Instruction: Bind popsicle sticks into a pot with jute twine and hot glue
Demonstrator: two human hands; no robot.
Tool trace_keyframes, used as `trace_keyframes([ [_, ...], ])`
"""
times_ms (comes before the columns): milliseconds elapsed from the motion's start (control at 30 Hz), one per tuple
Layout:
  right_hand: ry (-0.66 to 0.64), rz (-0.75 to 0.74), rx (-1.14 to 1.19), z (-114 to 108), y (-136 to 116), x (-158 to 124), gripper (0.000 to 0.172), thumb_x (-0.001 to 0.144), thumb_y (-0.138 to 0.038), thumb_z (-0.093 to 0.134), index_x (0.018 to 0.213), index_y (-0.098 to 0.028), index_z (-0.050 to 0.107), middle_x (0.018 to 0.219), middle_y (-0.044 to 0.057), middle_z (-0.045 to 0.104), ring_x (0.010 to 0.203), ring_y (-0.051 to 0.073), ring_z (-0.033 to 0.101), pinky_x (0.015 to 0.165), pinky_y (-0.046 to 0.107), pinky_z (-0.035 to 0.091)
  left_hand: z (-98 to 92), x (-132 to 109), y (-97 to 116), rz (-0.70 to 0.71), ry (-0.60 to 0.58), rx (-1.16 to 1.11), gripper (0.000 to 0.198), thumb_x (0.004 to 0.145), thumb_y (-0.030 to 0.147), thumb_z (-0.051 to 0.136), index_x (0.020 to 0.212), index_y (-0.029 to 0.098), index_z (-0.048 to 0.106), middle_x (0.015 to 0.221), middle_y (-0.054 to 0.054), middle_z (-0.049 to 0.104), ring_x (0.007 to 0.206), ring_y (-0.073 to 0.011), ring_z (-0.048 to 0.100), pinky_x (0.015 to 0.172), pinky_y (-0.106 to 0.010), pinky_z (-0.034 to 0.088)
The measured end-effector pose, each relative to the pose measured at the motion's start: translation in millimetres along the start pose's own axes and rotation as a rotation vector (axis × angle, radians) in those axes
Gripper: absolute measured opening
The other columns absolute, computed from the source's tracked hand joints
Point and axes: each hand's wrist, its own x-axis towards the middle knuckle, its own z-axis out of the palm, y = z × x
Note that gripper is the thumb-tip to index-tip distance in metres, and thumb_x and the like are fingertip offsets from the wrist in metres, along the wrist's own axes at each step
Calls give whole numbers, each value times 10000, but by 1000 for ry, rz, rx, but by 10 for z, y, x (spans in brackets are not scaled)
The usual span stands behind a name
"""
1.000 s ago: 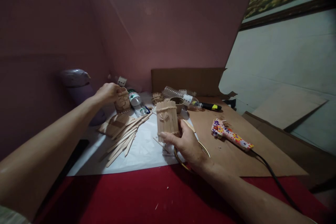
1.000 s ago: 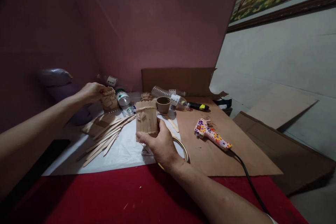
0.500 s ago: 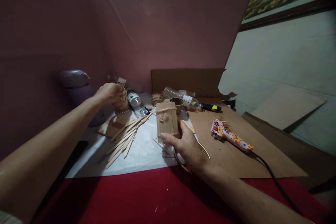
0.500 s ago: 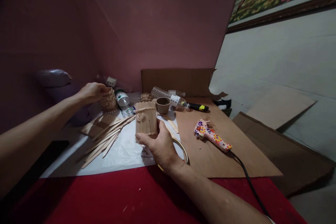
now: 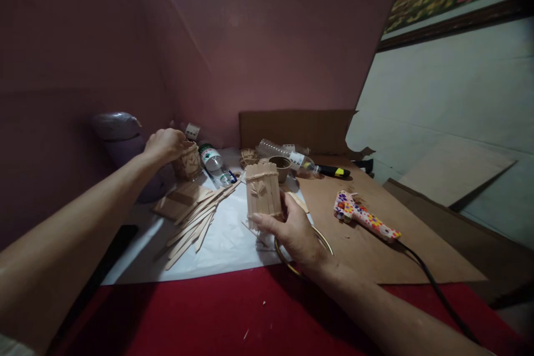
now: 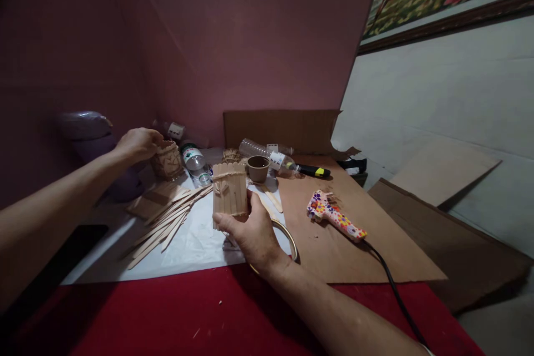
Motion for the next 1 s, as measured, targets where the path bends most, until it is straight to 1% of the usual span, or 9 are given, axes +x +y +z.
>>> trace_keyframes([
  [133,-4,8,5,4,-19,-12,561,598,-313,758,1088,-163,530,1043,112,674,928,267,637,790,386,526,60,-38,95,-14,-12,58,398,830,459,533,1042,191,737,1134,-148,704,1094,-359,610,861,-391,460],
  [333,-7,31,-1,6,-24,-23,544,614,-312,756,1088,-176,527,1027,104,674,910,265,642,764,383,530,47,-28,46,-61,-5,52,319,783,354,623,1064,249,731,1158,-90,703,1054,-312,636,798,-332,482],
  [400,-14,26,6,2,-8,-19,539,616,-307,760,1086,-180,528,1020,99,676,902,264,646,759,386,532,7,-7,15,-78,-1,46,331,793,403,616,1057,242,733,1152,-95,703,1041,-309,639,773,-326,486],
  [500,-23,7,8,-2,5,-15,527,625,-306,762,1083,-183,531,1027,99,676,910,263,644,771,389,529,-34,21,-3,-75,9,39,447,812,534,566,1083,216,723,1164,-111,694,1040,-299,631,773,-321,481],
  [667,-19,4,23,3,-2,-29,522,629,-302,765,1081,-177,535,1026,100,673,911,257,637,772,383,525,5,19,23,-20,-25,59,466,810,557,556,1060,206,735,1091,-102,723,1012,-286,640,775,-301,460],
  [733,-17,6,25,5,0,-31,522,637,-306,762,1088,-176,534,1019,94,673,903,251,635,767,379,524,38,5,33,-5,-34,78,427,802,527,580,1054,222,741,1090,-85,728,1013,-281,642,784,-292,455],
  [833,-18,-4,28,4,7,-24,527,634,-306,761,1092,-175,534,1025,96,674,903,252,641,769,379,528,58,-11,32,9,-37,105,359,795,390,617,1103,240,726,1121,-58,725,1032,-269,637,805,-287,449],
  [933,-17,-10,12,-2,4,-16,521,633,-308,759,1088,-184,538,1037,96,676,921,259,646,784,382,531,28,-14,11,4,-28,133,371,761,261,634,1122,252,718,1127,-59,724,1042,-284,632,816,-305,449],
  [1000,-20,-3,-2,-5,0,-16,523,633,-313,759,1089,-187,537,1043,97,675,930,262,643,795,388,528,-5,-15,2,-5,-13,146,343,766,232,612,1088,252,731,1147,-76,716,1057,-302,625,828,-325,451],
])
